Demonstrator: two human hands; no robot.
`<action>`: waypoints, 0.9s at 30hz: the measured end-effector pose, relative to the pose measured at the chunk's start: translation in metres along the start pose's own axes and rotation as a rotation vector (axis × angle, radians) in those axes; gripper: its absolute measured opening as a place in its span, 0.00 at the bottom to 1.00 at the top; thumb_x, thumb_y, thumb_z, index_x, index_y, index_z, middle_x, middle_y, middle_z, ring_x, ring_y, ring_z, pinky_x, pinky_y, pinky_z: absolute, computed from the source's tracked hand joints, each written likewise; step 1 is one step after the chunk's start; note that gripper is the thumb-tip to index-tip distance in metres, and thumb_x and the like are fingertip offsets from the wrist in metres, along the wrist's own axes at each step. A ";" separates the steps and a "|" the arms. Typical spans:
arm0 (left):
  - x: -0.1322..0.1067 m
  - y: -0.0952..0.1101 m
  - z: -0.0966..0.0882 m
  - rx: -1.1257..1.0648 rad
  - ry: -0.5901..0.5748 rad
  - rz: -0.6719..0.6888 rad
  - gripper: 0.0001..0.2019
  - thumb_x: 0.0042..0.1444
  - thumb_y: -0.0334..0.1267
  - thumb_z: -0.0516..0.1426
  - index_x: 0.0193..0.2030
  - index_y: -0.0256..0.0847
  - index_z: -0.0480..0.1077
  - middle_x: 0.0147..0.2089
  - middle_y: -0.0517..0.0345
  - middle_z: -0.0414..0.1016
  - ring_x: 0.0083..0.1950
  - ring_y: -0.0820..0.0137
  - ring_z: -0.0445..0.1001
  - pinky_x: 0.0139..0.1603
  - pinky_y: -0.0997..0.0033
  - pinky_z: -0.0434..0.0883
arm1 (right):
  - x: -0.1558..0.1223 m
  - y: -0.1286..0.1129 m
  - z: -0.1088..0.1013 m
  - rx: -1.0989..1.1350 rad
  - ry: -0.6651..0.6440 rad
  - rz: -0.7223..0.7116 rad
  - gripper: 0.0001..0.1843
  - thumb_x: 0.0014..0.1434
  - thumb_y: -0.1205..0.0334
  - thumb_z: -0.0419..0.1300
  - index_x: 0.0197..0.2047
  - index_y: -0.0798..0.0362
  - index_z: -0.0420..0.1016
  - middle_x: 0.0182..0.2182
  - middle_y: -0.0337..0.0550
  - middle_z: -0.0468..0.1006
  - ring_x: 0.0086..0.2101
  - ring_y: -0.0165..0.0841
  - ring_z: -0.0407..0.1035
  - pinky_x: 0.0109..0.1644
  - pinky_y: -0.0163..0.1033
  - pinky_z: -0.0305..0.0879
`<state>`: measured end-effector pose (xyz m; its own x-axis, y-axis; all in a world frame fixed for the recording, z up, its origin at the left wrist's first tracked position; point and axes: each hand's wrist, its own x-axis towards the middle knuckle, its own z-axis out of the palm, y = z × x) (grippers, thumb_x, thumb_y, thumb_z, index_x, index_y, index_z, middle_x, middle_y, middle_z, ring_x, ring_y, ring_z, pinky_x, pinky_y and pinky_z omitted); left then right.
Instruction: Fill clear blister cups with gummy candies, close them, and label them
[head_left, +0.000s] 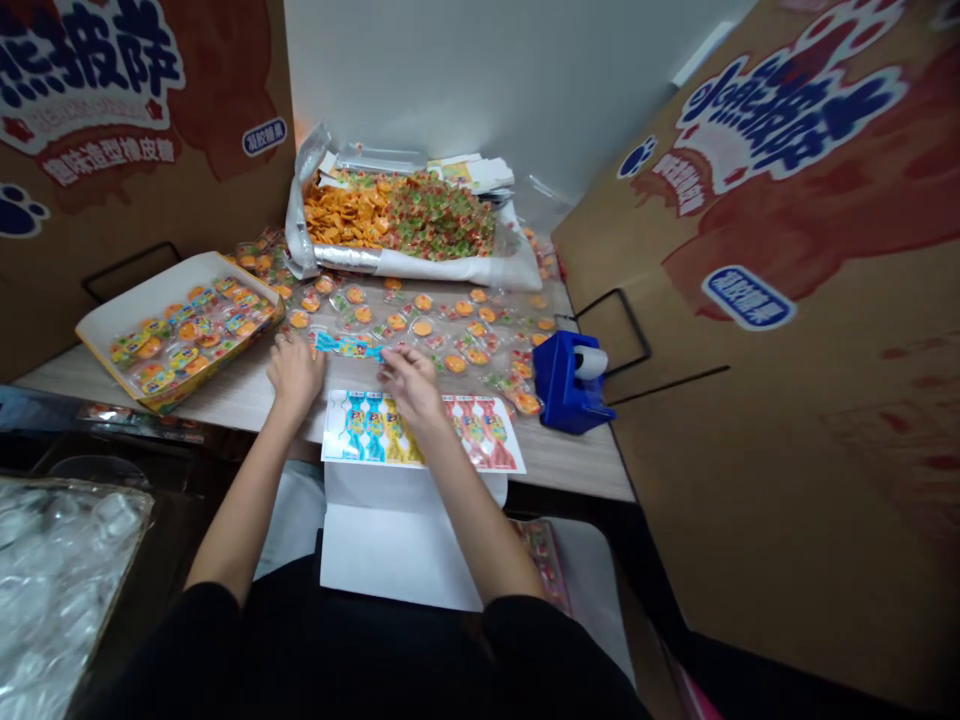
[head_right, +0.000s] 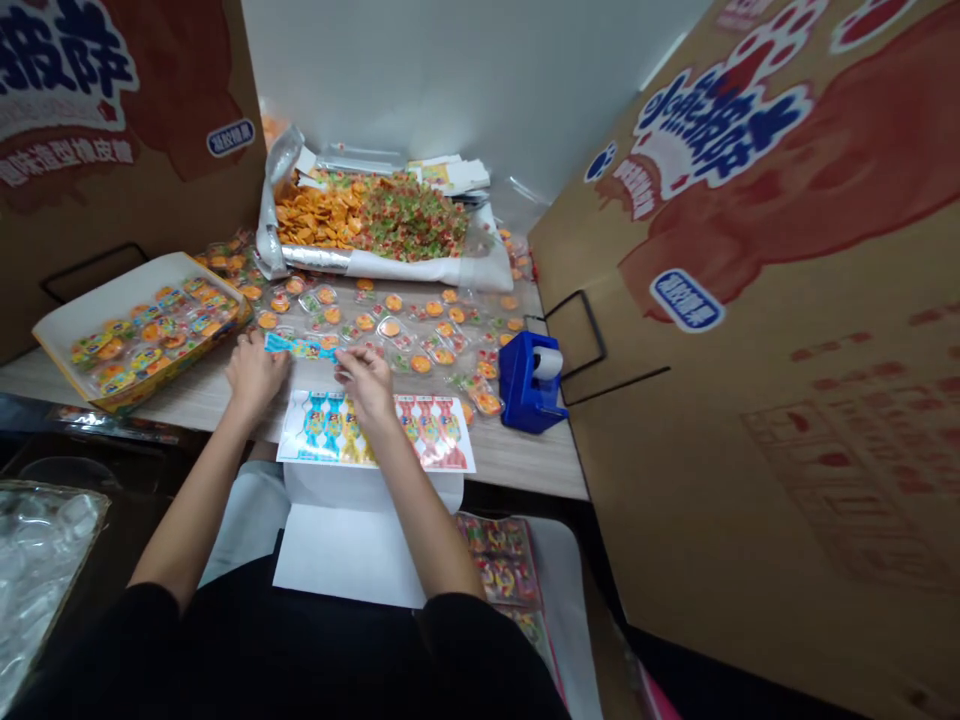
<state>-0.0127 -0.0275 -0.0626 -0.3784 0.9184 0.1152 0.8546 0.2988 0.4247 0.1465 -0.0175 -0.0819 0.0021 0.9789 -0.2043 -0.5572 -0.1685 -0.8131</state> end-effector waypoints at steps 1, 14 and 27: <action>0.008 0.003 0.002 0.002 -0.020 -0.012 0.19 0.59 0.39 0.54 0.56 0.33 0.65 0.56 0.28 0.68 0.55 0.41 0.70 0.49 0.49 0.68 | 0.004 0.012 0.003 0.049 0.021 0.022 0.20 0.32 0.61 0.74 0.24 0.51 0.67 0.18 0.27 0.70 0.21 0.23 0.65 0.26 0.29 0.64; -0.018 0.008 0.033 -1.300 -0.308 -0.035 0.10 0.53 0.40 0.54 0.42 0.41 0.63 0.37 0.55 0.75 0.36 0.65 0.79 0.33 0.66 0.77 | 0.015 0.036 -0.012 0.124 -0.100 -0.224 0.23 0.37 0.53 0.75 0.25 0.49 0.63 0.17 0.26 0.67 0.20 0.24 0.64 0.28 0.33 0.64; -0.037 0.025 0.025 -1.393 -0.262 -0.095 0.16 0.51 0.49 0.60 0.35 0.40 0.61 0.32 0.56 0.74 0.35 0.65 0.79 0.28 0.71 0.76 | 0.010 0.031 -0.007 -0.037 -0.004 -0.246 0.23 0.34 0.49 0.74 0.25 0.50 0.66 0.18 0.28 0.68 0.19 0.23 0.60 0.24 0.31 0.56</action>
<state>0.0311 -0.0476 -0.0788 -0.2064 0.9763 -0.0651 -0.2712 0.0068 0.9625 0.1352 -0.0139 -0.1133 0.1304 0.9915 0.0050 -0.5095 0.0713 -0.8575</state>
